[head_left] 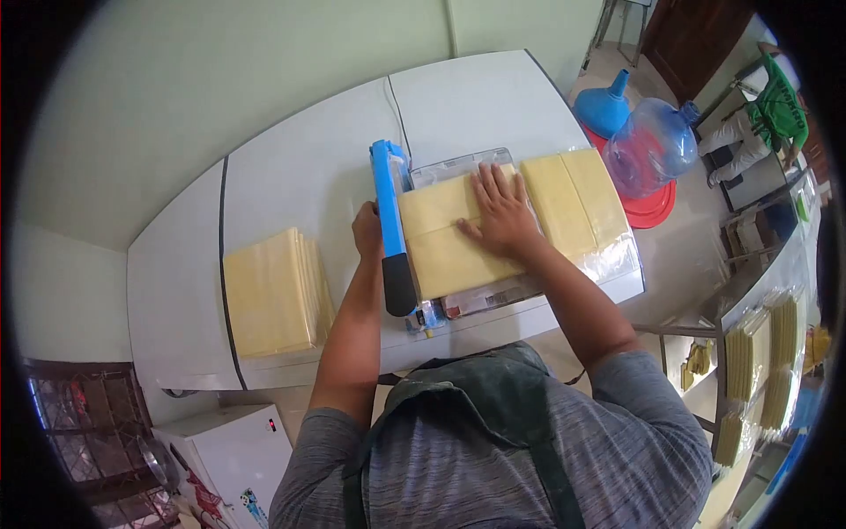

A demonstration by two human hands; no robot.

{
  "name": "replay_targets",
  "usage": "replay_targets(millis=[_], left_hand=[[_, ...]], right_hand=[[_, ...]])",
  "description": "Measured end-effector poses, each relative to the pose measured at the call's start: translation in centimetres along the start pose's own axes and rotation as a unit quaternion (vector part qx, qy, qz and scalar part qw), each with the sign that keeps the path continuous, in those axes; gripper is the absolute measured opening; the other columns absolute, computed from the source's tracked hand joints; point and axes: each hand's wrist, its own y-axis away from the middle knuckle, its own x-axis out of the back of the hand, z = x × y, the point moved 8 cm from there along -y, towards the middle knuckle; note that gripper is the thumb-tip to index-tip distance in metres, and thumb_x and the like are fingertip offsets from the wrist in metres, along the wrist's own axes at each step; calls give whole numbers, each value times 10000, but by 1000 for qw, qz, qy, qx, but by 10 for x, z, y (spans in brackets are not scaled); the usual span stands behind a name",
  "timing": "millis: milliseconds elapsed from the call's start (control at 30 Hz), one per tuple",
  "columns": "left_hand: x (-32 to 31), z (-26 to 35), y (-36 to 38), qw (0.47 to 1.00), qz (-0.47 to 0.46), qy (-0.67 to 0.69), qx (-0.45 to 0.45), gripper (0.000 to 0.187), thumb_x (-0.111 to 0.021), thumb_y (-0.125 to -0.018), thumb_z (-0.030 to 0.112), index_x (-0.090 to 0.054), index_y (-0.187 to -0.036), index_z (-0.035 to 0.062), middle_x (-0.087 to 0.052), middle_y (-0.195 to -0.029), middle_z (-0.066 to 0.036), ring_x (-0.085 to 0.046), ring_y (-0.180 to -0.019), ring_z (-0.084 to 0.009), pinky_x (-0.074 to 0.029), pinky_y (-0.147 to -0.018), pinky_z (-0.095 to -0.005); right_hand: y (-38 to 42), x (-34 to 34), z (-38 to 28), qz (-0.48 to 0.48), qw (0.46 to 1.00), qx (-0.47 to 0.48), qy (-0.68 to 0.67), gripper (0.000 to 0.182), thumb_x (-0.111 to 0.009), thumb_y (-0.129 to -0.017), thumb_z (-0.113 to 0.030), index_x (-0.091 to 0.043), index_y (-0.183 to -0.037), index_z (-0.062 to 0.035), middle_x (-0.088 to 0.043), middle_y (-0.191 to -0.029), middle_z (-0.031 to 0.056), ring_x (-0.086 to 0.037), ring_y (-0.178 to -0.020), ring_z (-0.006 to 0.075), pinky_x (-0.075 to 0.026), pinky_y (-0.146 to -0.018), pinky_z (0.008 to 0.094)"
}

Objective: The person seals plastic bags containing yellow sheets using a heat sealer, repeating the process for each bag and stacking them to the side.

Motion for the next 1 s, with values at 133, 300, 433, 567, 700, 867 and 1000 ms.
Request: replay_targets(millis=[133, 300, 433, 567, 700, 867, 1000], left_hand=[[1, 5, -7, 999, -28, 32, 29, 403, -551, -970, 340, -550, -737, 11, -638, -776, -234, -632, -736, -411, -471, -656, -477], [-10, -16, -15, 998, -44, -32, 8, 279, -580, -933, 258, -620, -855, -6, -669, -871, -228, -658, -829, -388, -510, -726, -445], [83, 17, -42, 987, 97, 98, 84, 341, -484, -1018, 261, -592, -1151, -35, -641, -1143, -215, -612, -1078, -348, -468, -944, -415], [93, 212, 97, 926, -42, 344, -153, 411, -456, -1017, 205, -482, -1335, -53, -484, -1390, -223, -454, -1308, -316, -324, -1108, -407], [3, 217, 114, 942, -144, 196, -231, 594, -462, -992, 312, -367, -1430, -77, -337, -1515, -250, -284, -1428, -362, -186, -1179, -463], [-33, 144, 77, 972, -139, -82, -172, 781, -496, -957, 451, -285, -1464, -104, -234, -1562, -268, -192, -1468, -400, -118, -1202, -509], [-15, 106, 66, 979, -76, -96, -164, 757, -528, -950, 389, -274, -1469, -101, -234, -1561, -273, -210, -1464, -391, -143, -1201, -493]], right_hand=[[-6, 0, 1, 2, 1000, -4, 7, 901, -336, -940, -649, -166, -1545, -3, -136, -1625, 167, -64, -1515, 309, -27, -1198, 558], [-4, 0, 0, -7, 1000, -10, 4, 899, -343, -940, -648, -155, -1548, -13, -135, -1626, 162, -59, -1513, 322, -29, -1190, 578], [3, 29, 10, 11, 999, -37, -11, 877, -392, -939, -624, -200, -1540, -15, -152, -1617, 182, -85, -1505, 357, -49, -1166, 627], [23, 14, 10, -24, 998, -53, 2, 877, -437, -936, -590, -208, -1527, 16, -143, -1614, 201, -100, -1500, 369, -89, -1157, 637], [20, 1, 10, -55, 996, -77, 5, 914, -442, -917, -609, -192, -1534, 18, -109, -1620, 211, -62, -1507, 367, -80, -1166, 621], [21, -2, 12, -29, 998, -56, 5, 947, -444, -903, -623, -158, -1542, 15, -84, -1624, 211, -44, -1511, 362, -79, -1168, 615], [20, 2, 7, -42, 997, -62, 33, 948, -453, -901, -621, -157, -1539, 15, -104, -1619, 215, -61, -1507, 366, -87, -1165, 621]])
